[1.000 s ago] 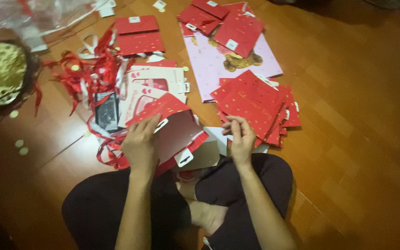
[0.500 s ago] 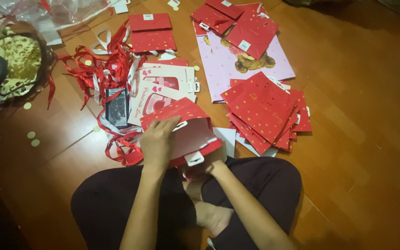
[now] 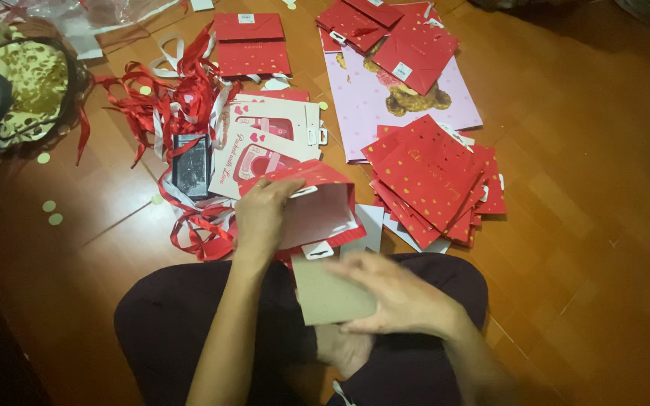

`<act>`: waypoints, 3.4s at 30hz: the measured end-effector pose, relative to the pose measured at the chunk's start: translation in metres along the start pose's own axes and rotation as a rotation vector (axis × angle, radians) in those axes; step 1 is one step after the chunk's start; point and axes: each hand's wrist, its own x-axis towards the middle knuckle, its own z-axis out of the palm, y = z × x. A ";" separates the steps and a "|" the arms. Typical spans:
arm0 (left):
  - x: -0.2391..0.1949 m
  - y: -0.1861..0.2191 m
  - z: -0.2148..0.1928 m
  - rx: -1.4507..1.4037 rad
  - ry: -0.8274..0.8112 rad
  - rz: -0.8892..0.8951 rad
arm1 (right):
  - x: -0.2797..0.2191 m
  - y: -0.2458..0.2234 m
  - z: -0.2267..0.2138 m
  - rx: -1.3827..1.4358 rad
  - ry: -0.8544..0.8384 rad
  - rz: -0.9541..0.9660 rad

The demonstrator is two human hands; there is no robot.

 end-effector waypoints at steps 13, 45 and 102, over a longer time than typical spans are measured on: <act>-0.001 -0.008 -0.005 -0.088 -0.149 -0.010 | 0.071 0.057 0.029 -0.246 0.367 -0.116; 0.002 0.031 0.006 0.014 -0.015 0.232 | 0.157 0.160 0.109 -0.525 0.129 0.261; -0.026 -0.083 0.090 -0.660 -0.416 -0.554 | 0.091 0.314 0.061 0.674 0.416 0.239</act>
